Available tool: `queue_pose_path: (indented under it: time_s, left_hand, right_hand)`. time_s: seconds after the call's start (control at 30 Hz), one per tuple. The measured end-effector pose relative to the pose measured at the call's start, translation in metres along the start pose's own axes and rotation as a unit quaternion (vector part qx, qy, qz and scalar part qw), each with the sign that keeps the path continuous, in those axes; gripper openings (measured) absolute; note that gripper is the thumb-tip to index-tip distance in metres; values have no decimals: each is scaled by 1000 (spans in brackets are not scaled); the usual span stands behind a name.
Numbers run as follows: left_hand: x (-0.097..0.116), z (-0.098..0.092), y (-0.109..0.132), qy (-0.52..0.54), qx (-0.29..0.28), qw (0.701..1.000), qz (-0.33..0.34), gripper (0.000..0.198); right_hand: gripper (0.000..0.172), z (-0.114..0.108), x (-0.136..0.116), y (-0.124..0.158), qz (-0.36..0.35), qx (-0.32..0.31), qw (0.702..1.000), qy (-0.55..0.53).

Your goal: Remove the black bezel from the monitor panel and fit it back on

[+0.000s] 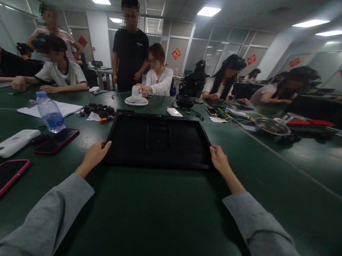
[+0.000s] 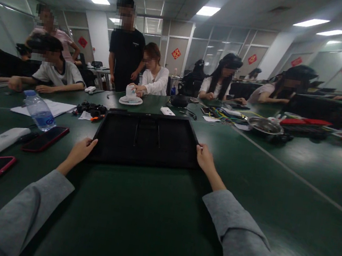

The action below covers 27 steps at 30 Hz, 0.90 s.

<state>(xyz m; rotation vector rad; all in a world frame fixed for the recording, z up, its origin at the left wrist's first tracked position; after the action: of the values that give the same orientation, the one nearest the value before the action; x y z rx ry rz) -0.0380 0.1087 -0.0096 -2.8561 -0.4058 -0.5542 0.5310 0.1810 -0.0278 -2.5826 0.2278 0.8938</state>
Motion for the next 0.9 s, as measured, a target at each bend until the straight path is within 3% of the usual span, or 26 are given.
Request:
queue_pose_path:
  time_s: [0.37,0.67,0.77,0.9]
  left_hand:
    - [6,2,10,-44,10,999,-13,58]
    - [9,-3,15,-37,3,999,-8,60]
    - [10,-4,16,-14,30,999,-3,57]
    - [18,-16,20,20,131,990,40,52]
  right_hand:
    - [50,-8,-18,17,-11,5,995,102]
    - [48,-5,-7,10,1,12,998,60]
    - [47,-4,-6,8,-8,20,998,56]
    - [46,-4,-5,7,-3,17,998,56]
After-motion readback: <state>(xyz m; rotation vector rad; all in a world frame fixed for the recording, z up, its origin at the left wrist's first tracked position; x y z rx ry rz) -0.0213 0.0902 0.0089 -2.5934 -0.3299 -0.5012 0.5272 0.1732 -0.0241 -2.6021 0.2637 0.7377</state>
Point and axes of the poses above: each hand's wrist, its own y-axis away from the middle knuckle, its own z-axis out of the palm, x = y × z, the point moved 5 cm from there along -y, towards the middle knuckle
